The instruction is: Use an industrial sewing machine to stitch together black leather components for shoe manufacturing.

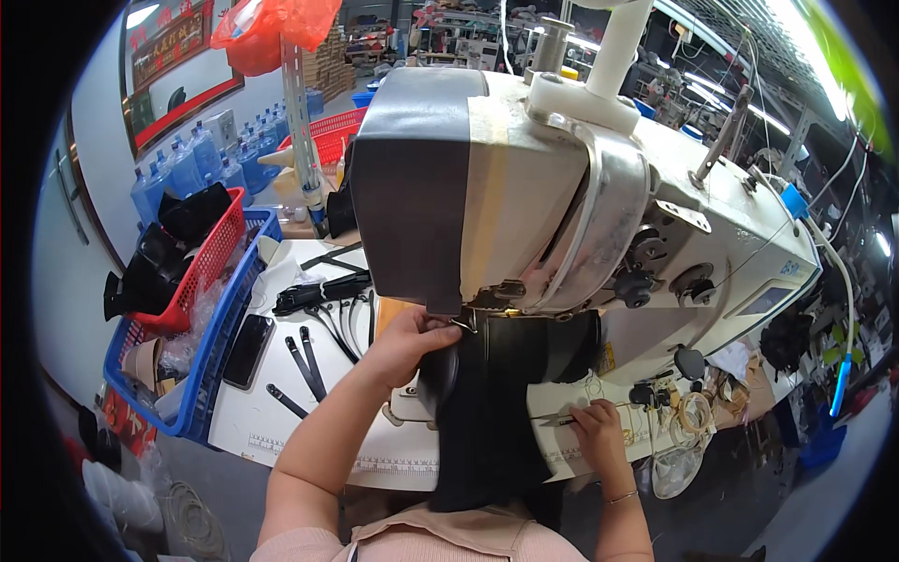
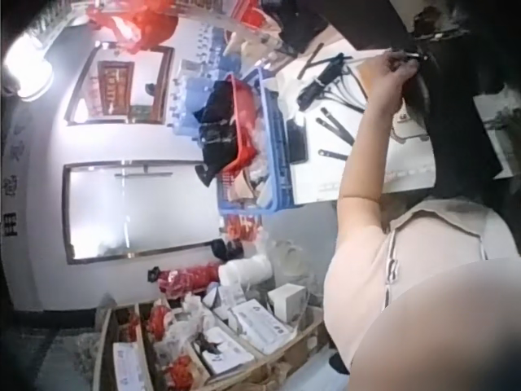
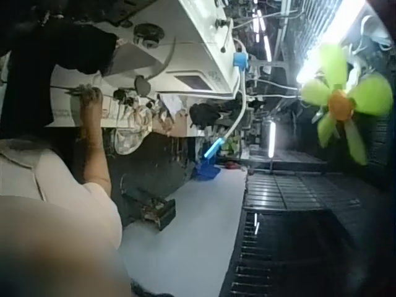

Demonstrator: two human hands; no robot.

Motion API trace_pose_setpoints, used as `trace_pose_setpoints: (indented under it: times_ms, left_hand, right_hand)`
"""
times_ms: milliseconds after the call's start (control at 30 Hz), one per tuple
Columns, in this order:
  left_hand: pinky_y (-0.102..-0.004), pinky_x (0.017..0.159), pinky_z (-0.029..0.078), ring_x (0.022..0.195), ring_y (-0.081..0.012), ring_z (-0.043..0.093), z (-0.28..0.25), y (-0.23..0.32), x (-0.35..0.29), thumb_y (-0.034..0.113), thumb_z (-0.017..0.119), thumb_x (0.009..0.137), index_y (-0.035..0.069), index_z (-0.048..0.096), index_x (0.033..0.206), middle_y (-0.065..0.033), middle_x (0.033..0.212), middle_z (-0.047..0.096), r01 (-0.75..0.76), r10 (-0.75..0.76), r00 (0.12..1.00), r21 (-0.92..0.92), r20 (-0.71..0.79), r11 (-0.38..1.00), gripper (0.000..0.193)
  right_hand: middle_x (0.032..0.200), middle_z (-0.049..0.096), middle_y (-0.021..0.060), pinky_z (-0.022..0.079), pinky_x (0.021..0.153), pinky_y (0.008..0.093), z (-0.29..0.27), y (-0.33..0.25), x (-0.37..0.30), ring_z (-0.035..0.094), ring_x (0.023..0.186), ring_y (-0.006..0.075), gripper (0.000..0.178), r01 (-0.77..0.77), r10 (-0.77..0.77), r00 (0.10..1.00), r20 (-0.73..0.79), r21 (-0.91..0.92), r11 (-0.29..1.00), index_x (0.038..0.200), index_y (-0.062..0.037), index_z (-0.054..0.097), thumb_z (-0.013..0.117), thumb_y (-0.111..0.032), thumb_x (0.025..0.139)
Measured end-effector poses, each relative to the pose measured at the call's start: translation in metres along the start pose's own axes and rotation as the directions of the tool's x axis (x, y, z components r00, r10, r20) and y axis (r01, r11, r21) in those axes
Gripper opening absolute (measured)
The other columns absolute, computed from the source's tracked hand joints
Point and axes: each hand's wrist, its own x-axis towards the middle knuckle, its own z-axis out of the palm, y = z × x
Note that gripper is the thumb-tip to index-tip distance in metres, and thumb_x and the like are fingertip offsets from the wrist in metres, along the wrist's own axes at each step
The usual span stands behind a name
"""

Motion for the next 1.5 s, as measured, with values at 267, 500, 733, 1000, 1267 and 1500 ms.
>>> trace_pose_setpoints:
  times_ms: [267,500,733,1000,1267,1500]
  left_hand:
    - [-0.0199,0.074,0.047,0.082,-0.0073,0.059,-0.014,0.010,-0.026,0.005,0.063,0.081,-0.004,0.055,0.107,-0.0035,0.089,0.065,0.300,-0.395,0.881,0.339,0.259,0.892,0.028]
    - [-0.0227,0.083,0.048,0.088,-0.0095,0.062,-0.027,0.019,-0.085,0.001,0.059,0.081,-0.005,0.057,0.112,-0.0062,0.099,0.066,0.226,-0.250,0.965,0.241,0.077,0.944,0.031]
    - [-0.0224,0.082,0.048,0.088,-0.0090,0.061,-0.030,0.019,-0.135,-0.002,0.061,0.080,-0.005,0.057,0.113,-0.0061,0.098,0.066,0.162,-0.148,0.986,0.243,-0.076,0.956,0.033]
    - [-0.0231,0.081,0.049,0.088,-0.0089,0.061,-0.032,0.023,-0.147,-0.001,0.061,0.081,-0.005,0.057,0.113,-0.0062,0.097,0.065,0.144,-0.107,0.986,0.320,-0.131,0.937,0.033]
    - [-0.0232,0.081,0.049,0.088,-0.0091,0.061,-0.041,0.019,-0.141,0.000,0.062,0.080,-0.005,0.056,0.113,-0.0070,0.098,0.065,0.122,-0.096,0.990,0.273,-0.107,0.954,0.034]
    - [-0.0219,0.080,0.048,0.086,-0.0089,0.061,-0.046,0.011,-0.138,0.000,0.062,0.079,-0.005,0.056,0.113,-0.0064,0.097,0.065,0.131,-0.111,0.988,0.207,-0.103,0.970,0.035]
  right_hand:
    - [0.099,0.051,0.0192,0.046,0.072,0.0425,0.011,0.026,-0.019,0.053,0.088,0.0369,0.023,-0.129,0.115,0.978,-0.177,-0.072,0.989,0.101,0.0010,0.051,0.046,0.003,0.078]
    - [0.088,0.048,0.0021,0.035,0.060,0.0208,-0.008,-0.082,0.005,0.041,0.069,0.0075,0.030,-0.151,0.443,0.872,-0.208,0.746,0.648,0.121,0.0016,0.047,0.044,-0.011,0.094]
    - [0.096,0.057,0.0096,0.051,0.062,0.0320,0.003,-0.188,0.047,0.060,0.077,0.0254,0.042,0.215,-0.185,0.976,-0.113,0.589,0.779,0.119,-0.0027,0.057,0.067,-0.004,0.079]
    - [0.093,0.056,0.0087,0.051,0.060,0.0312,-0.010,-0.208,0.052,0.061,0.072,0.0237,0.036,0.243,-0.242,0.969,-0.058,0.423,0.873,0.114,-0.0002,0.059,0.067,-0.009,0.079]
    - [0.095,0.056,0.0105,0.051,0.061,0.0314,0.010,-0.205,0.053,0.061,0.076,0.0254,0.038,0.277,-0.228,0.961,-0.159,0.475,0.835,0.118,-0.0003,0.056,0.066,-0.008,0.081]
    - [0.096,0.056,0.0118,0.051,0.061,0.0325,0.030,-0.208,0.058,0.060,0.075,0.0266,0.039,0.232,-0.139,0.971,-0.192,0.645,0.728,0.121,-0.0024,0.054,0.064,-0.007,0.084]
